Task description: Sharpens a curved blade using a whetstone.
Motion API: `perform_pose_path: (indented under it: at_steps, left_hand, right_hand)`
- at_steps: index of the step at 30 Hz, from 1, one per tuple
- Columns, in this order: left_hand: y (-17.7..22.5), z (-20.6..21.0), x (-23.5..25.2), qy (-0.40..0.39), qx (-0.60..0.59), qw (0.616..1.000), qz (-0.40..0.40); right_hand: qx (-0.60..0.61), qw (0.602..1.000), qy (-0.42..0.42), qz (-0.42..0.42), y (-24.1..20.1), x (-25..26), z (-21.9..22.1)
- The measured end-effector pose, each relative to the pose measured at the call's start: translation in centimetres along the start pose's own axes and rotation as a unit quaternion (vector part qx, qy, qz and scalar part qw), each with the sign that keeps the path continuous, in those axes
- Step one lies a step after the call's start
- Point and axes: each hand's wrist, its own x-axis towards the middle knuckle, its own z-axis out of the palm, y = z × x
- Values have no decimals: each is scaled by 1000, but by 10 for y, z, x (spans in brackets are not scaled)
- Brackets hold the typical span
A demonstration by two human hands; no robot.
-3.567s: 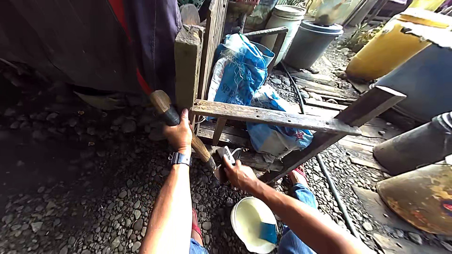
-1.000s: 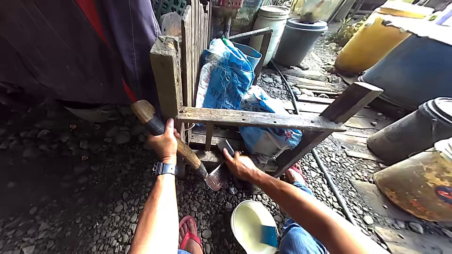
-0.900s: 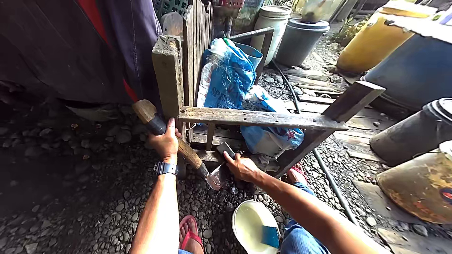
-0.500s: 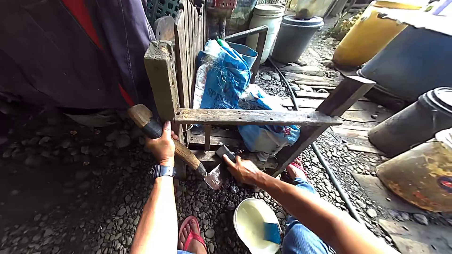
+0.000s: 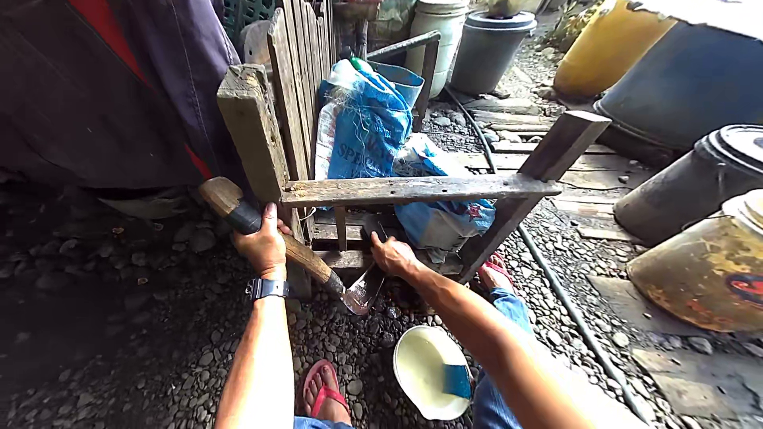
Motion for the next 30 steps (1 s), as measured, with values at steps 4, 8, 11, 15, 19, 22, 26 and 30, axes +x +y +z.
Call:
perform_pose_path:
  at_steps: [4,8,11,15,19,22,26,30]
  left_hand:
    - [1,1,0,5,2,1000,-2]
    - [0,1,1,13,21,999,-24]
    - [0,0,1,5,17,1000,-20]
    - [1,1,1,6,13,1000,-15]
    - [2,1,0,11,13,1000,-24]
    - [0,0,1,9,19,999,-29]
    - [4,2,0,4,14,1000,-25]
    - [4,4,1,12,6,1000,-20]
  right_hand:
    - [-16,998,-7,-56,3,-31,23]
    - [-57,991,-21,-119,12,-59,41]
    - [-20,999,-14,-27,7,-22,8]
    - [-27,999,-13,-25,6,-27,15]
    - [-59,991,-46,-110,14,-68,40]
    - [-28,999,-18,-40,8,-36,18]
    - [-19,1000,-15,-17,6,-26,14]
    - [-53,993,-46,-96,17,-70,36]
